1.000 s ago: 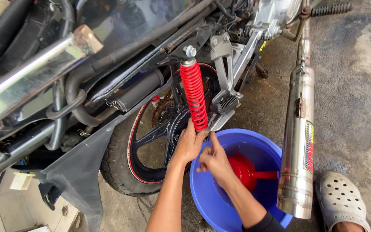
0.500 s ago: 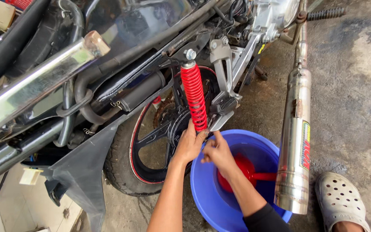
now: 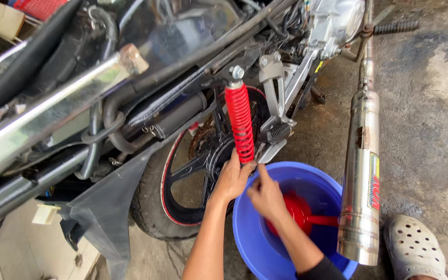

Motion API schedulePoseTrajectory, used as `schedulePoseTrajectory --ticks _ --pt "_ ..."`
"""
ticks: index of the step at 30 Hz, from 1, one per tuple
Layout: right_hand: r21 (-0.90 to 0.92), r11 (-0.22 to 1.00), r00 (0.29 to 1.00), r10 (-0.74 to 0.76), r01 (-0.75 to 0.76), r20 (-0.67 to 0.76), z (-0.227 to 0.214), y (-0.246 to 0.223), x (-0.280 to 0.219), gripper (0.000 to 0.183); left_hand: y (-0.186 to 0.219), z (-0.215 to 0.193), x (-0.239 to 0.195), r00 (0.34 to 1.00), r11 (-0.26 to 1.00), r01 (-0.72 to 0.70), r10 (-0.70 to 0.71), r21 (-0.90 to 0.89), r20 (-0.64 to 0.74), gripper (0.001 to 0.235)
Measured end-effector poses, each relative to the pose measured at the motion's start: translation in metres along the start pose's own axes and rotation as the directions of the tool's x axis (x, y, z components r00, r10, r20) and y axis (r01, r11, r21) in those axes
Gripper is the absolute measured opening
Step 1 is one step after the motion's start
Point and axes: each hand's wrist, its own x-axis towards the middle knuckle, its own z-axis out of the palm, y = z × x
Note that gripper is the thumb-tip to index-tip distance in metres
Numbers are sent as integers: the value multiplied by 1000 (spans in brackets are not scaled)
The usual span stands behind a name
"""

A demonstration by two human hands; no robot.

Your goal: The person scrubs the red rear shock absorber of a motorcycle using a brush and water from a blue bucket. They repeatedly dip the brush into the bucket and scrub the shock absorber and surrounding areas.

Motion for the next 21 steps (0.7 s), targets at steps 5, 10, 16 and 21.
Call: schedulePoseTrajectory --ticks 5,10,16,21 --pt "108 994 999 21 -25 36 -11 -14 -7 88 9 -3 3 1000 1000 -5 5 0 -7 52" --pt "-42 999 999 -31 33 31 -1 23 20 83 1 -1 3 1000 1000 16 -16 -12 -3 48" --pt "34 999 996 -5 2 90 -14 -15 -2 86 22 -6 5 1000 1000 0 0 15 -1 52" --pt "115 993 997 21 -30 77 -8 7 21 79 32 -5 3 1000 1000 -6 6 10 -20 52"
